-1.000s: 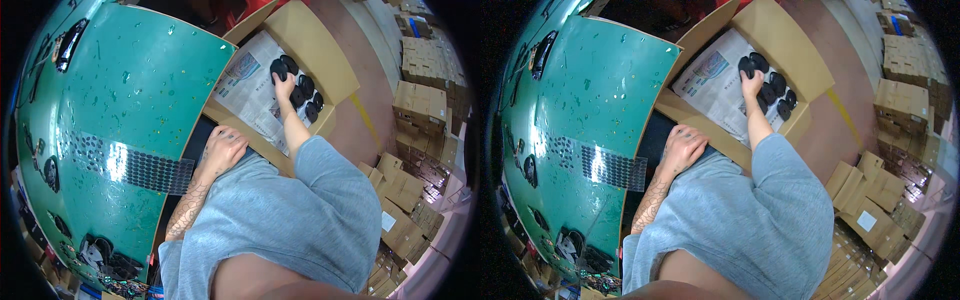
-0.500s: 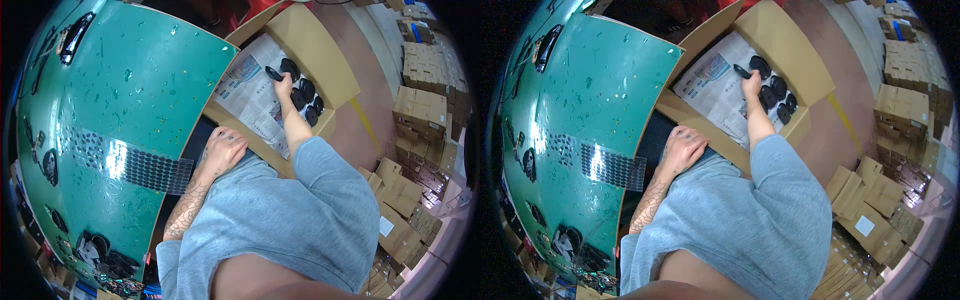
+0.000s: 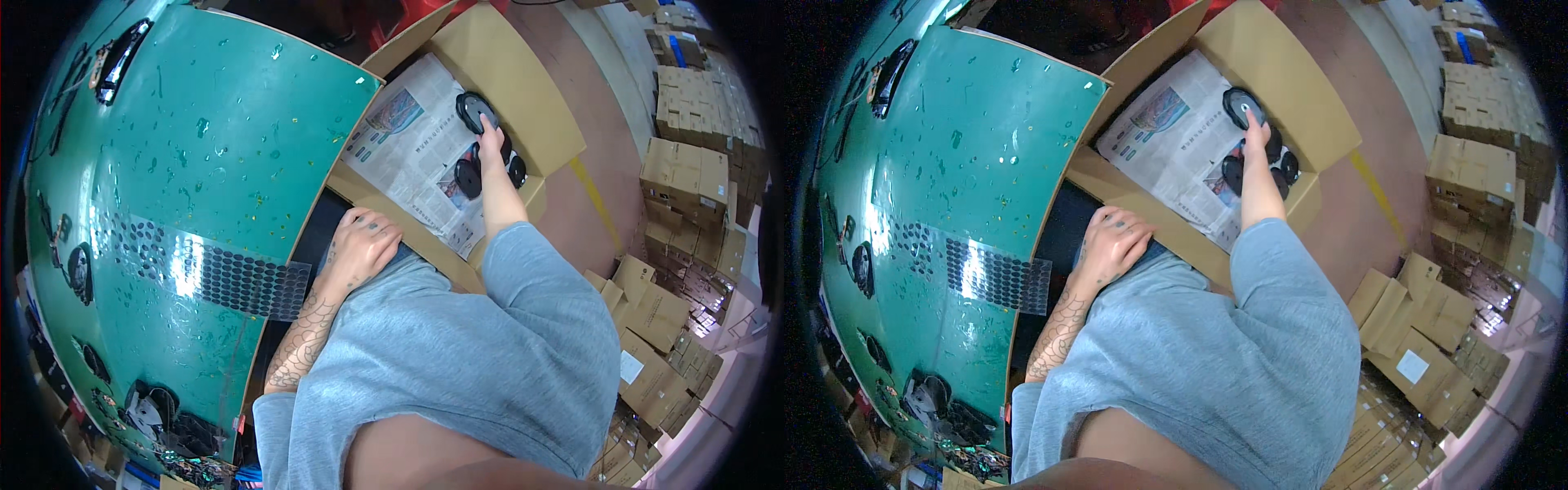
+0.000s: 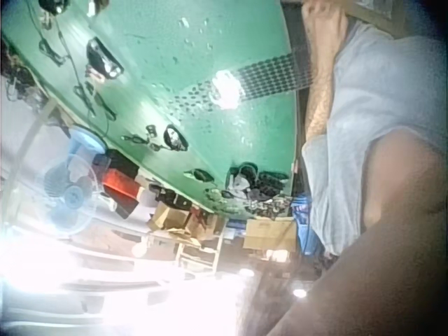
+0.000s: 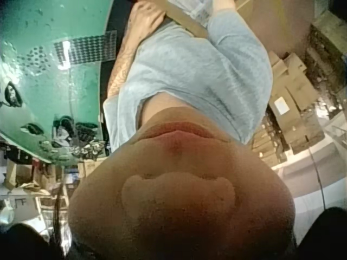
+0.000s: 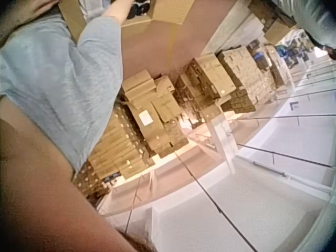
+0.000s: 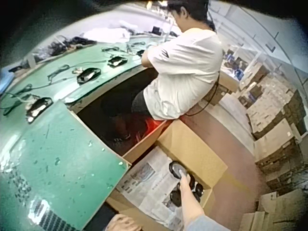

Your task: Manually assemble small electronic components into plastic housings at a production station.

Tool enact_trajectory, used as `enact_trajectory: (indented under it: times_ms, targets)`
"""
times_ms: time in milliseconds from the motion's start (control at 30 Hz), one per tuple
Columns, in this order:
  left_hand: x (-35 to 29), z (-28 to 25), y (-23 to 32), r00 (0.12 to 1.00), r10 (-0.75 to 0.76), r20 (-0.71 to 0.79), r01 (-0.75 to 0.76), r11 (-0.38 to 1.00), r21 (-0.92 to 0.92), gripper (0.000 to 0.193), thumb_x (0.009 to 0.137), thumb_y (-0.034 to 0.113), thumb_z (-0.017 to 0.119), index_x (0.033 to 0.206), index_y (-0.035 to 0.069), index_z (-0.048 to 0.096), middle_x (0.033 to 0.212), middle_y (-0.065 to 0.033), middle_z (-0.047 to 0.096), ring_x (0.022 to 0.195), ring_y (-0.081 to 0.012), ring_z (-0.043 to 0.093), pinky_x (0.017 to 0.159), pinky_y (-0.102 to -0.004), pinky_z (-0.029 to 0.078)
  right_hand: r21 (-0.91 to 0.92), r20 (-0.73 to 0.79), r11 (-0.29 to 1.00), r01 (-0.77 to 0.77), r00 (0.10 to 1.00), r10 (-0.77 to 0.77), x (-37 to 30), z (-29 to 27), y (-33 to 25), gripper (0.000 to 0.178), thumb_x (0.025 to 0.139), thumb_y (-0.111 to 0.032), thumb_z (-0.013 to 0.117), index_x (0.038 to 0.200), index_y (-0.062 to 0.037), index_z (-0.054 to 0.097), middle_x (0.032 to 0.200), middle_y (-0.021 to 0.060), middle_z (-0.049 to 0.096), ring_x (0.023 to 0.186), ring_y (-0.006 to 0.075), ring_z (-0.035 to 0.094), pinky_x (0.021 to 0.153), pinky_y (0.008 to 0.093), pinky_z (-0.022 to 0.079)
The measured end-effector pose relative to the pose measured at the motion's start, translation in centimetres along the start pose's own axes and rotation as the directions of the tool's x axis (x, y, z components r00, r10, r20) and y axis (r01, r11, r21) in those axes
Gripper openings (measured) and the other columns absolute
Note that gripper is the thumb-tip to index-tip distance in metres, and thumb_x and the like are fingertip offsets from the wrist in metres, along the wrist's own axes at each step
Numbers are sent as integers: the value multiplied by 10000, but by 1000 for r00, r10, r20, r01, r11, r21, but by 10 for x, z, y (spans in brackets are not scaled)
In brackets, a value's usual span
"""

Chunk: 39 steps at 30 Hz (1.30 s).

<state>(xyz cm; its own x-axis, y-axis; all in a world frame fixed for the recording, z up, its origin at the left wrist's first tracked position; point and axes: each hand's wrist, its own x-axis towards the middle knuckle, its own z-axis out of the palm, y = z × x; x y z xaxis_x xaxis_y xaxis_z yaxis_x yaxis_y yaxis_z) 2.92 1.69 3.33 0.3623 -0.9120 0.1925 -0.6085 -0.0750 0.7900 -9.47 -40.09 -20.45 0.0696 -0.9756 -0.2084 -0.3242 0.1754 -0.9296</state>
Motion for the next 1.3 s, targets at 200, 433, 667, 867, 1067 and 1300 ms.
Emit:
enact_trajectory:
  times_ms: [200,433,667,867,1067,1300]
  targets:
    - [-4,1,-3,1000,-7,1,7,1000,13,113,839,136,636,928,88,686,959,4,678,939,-175,601,943,-353,381,-523,-130,829,-199,980,153,21,13,-13,523,689,-342,822,1005,45,665,918,144,685,862,231,638,793,289,503]
    - [-3,3,-4,1000,-8,-1,8,1000,-21,126,833,136,637,940,91,689,952,0,675,937,-166,597,948,-352,377,-510,246,844,165,969,-40,41,5,-25,566,625,-341,838,988,64,679,856,145,691,761,240,641,744,317,519]
    - [-4,2,-4,999,-25,29,24,1000,18,138,831,136,638,953,95,685,949,-1,672,931,-164,592,953,-350,372,-527,435,842,113,887,153,49,11,-30,582,617,-319,839,1017,70,671,846,148,692,725,249,642,728,329,533]
    - [-3,3,-4,1000,-23,15,23,1000,-3,142,830,132,637,962,98,677,950,2,671,922,-163,590,952,-346,371,-713,475,678,179,835,278,63,21,-31,679,581,-339,864,1071,78,647,891,164,689,763,260,656,735,334,540]
    - [-2,5,-6,1000,-19,0,19,1000,5,126,824,124,638,942,98,670,950,2,671,916,-166,590,940,-340,379,-866,365,449,221,893,264,54,48,-41,808,534,-363,886,1147,83,604,975,179,679,850,268,660,784,340,533]
    - [-1,1,-4,1000,-5,3,5,1000,-2,106,819,121,642,919,96,662,952,-1,671,912,-173,591,930,-337,388,-792,489,519,321,843,225,41,56,-36,899,519,-395,888,1217,64,557,1095,192,650,953,275,640,873,352,503]
